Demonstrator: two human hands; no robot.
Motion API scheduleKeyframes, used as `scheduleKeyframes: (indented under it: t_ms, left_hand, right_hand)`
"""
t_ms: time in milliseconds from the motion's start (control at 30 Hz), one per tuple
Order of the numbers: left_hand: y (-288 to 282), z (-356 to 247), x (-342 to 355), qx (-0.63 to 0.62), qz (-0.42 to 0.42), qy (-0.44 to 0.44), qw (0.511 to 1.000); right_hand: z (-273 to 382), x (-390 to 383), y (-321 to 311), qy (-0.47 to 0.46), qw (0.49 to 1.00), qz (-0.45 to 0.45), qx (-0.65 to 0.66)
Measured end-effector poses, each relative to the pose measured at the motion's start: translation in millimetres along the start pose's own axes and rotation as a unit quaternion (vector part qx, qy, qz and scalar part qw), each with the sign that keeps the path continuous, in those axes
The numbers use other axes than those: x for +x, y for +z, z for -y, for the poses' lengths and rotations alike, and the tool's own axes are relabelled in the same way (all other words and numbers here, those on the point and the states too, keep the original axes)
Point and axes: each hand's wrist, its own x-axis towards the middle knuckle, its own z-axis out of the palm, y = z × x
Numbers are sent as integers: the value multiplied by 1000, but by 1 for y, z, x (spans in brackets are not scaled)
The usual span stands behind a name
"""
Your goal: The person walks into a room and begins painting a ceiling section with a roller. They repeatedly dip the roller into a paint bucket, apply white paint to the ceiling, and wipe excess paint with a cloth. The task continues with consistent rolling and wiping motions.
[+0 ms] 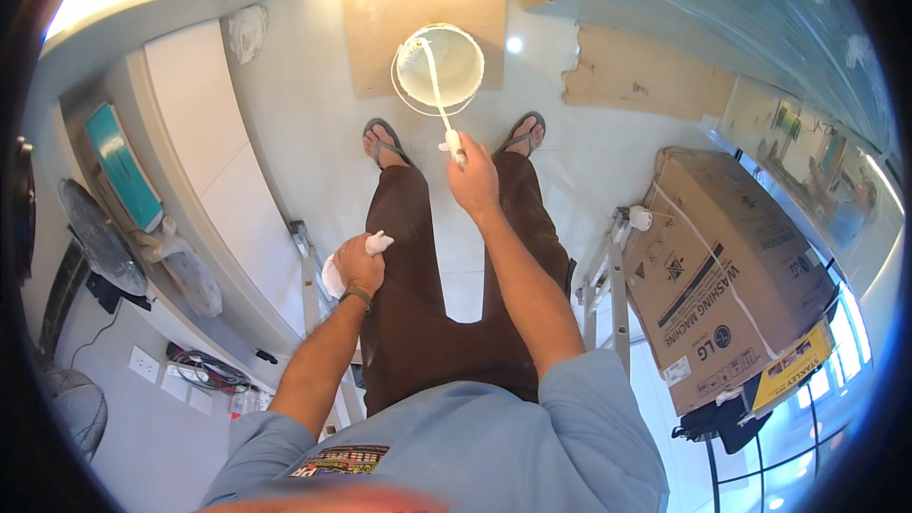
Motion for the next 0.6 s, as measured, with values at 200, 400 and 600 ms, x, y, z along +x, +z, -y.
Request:
scheduleKeyframes:
  t_ms: [200, 400, 600]
  left_hand:
    - [-2, -4, 3, 3, 17, -5, 1000]
    - [-3, -7, 4, 16, 16, 4, 1000]
    - [-1, -7, 5, 17, 23, 3, 1000]
  right_hand:
    - [21, -17, -52, 168, 945, 80, 268]
    - [48, 34, -97, 143, 940, 74, 300]
    - [50, 115, -95, 65, 995, -19, 74]
